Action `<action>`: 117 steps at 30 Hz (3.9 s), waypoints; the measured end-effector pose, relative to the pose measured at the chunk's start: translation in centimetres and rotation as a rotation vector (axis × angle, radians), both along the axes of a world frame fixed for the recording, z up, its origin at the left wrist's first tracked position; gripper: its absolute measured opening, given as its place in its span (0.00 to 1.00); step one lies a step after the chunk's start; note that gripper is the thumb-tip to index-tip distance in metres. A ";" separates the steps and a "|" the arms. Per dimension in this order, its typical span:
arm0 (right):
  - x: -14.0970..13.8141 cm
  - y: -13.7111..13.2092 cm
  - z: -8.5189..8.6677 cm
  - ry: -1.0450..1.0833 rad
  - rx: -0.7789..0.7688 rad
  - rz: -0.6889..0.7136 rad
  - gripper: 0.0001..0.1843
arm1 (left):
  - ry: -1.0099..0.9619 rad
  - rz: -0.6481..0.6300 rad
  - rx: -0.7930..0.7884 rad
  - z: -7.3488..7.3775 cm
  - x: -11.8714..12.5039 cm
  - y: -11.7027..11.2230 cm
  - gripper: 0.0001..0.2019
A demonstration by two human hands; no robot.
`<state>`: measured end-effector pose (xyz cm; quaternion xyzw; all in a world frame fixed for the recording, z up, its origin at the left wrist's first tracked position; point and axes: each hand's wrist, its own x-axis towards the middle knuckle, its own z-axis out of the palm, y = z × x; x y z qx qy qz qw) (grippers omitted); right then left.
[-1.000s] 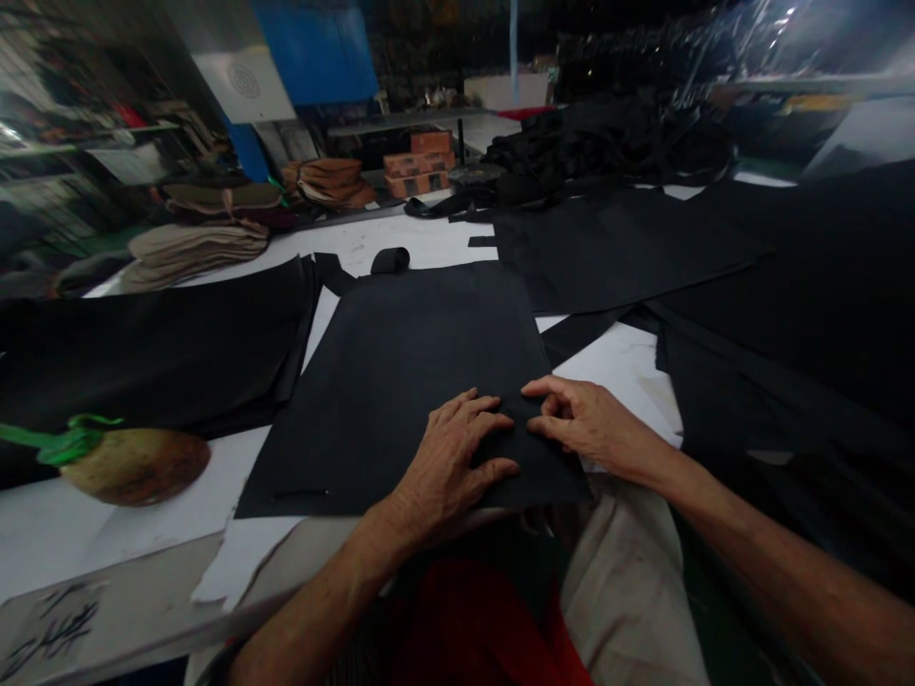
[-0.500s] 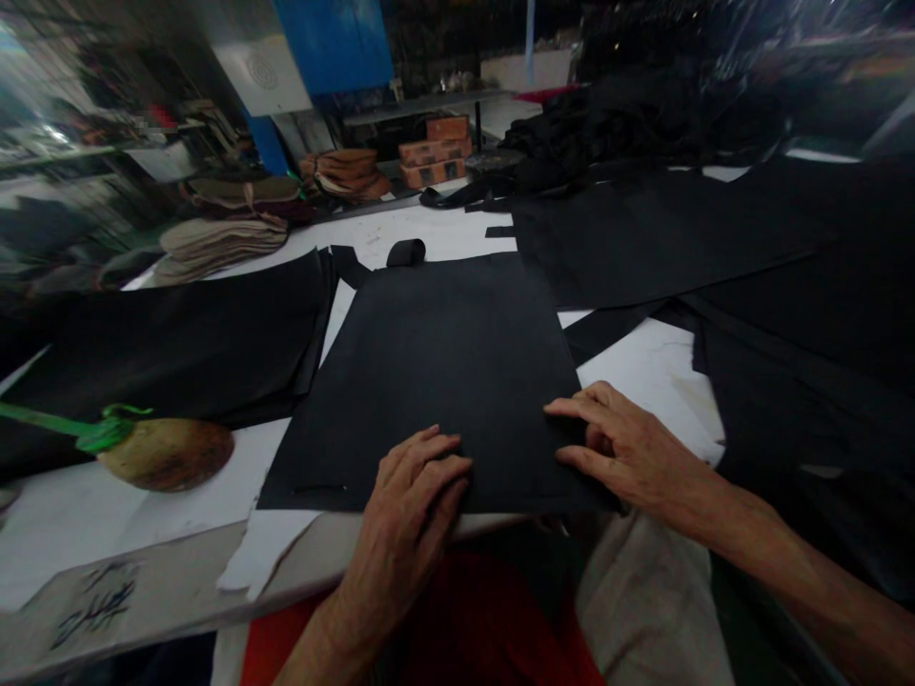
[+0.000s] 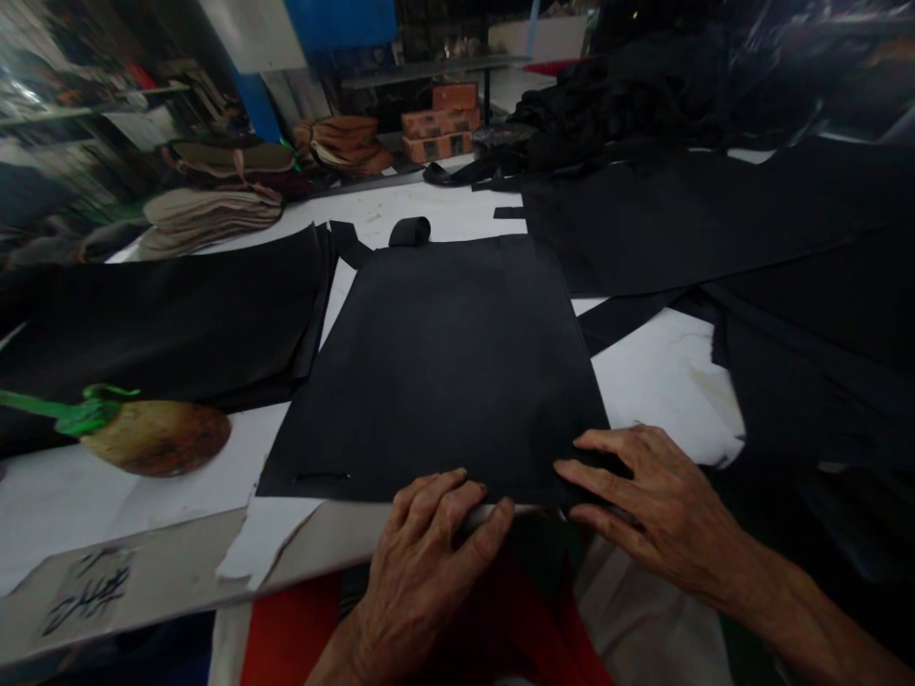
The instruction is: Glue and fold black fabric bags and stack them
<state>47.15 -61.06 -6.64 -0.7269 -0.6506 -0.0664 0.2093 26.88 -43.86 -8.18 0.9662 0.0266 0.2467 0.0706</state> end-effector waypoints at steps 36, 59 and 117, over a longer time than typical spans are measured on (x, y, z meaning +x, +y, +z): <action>-1.1 0.1 -0.5 -0.038 0.049 -0.028 0.17 | -0.011 -0.037 0.001 0.0 -0.1 -0.8 0.18; -2.4 0.8 -1.0 -0.033 0.079 -0.096 0.19 | -0.011 -0.017 0.072 0.1 0.1 -0.9 0.12; 1.1 -2.0 -2.1 -0.200 0.078 -0.038 0.17 | 0.174 0.024 -0.419 3.4 3.2 0.1 0.07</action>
